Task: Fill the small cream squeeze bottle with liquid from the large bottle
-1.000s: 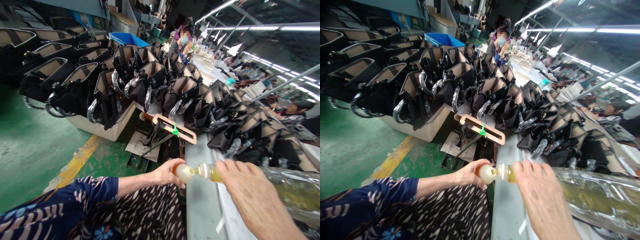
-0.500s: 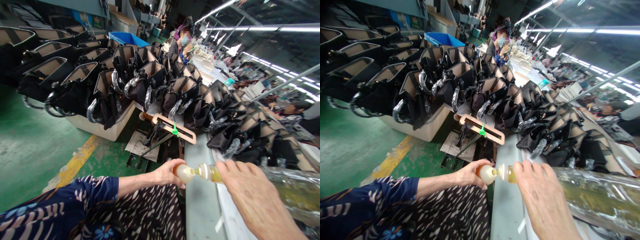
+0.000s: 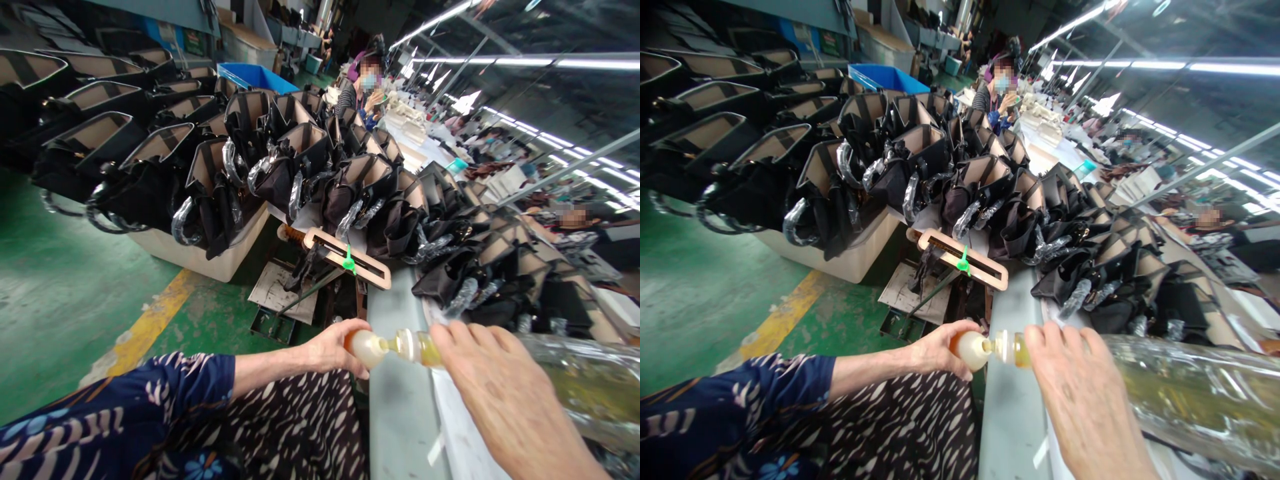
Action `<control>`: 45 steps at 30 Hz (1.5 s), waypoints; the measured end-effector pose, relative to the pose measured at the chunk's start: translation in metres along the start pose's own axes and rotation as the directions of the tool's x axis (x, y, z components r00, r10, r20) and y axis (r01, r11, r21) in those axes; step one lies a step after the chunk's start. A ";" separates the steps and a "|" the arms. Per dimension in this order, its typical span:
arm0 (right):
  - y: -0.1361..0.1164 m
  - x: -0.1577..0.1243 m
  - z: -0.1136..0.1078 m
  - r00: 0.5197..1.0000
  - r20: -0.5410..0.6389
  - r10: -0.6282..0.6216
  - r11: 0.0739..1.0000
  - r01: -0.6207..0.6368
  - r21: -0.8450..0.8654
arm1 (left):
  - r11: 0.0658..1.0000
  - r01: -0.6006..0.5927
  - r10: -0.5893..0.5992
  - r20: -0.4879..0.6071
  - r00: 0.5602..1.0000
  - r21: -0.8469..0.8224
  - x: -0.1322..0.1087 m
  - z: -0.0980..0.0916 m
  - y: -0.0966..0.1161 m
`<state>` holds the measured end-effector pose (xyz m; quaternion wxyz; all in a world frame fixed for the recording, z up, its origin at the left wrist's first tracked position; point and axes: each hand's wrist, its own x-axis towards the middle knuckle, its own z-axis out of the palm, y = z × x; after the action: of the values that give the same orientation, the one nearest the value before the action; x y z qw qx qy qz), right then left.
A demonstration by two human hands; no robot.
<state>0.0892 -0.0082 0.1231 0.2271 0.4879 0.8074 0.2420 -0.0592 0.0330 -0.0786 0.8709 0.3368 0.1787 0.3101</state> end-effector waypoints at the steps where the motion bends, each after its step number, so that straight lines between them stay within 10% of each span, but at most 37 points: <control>1: 0.000 0.000 0.000 1.000 -0.007 -0.003 1.000 0.003 -0.002 | 1.000 -0.001 0.001 0.001 1.000 -0.001 0.000 0.000 -0.001; 45: -0.004 0.001 -0.004 0.999 0.015 0.036 0.999 -0.035 -0.018 | 1.000 0.019 -0.019 0.010 1.000 0.014 0.004 0.001 -0.007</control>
<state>0.0834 -0.0095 0.1239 0.2335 0.5020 0.7945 0.2495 -0.0523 0.0314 -0.0830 0.8723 0.3428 0.1796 0.2988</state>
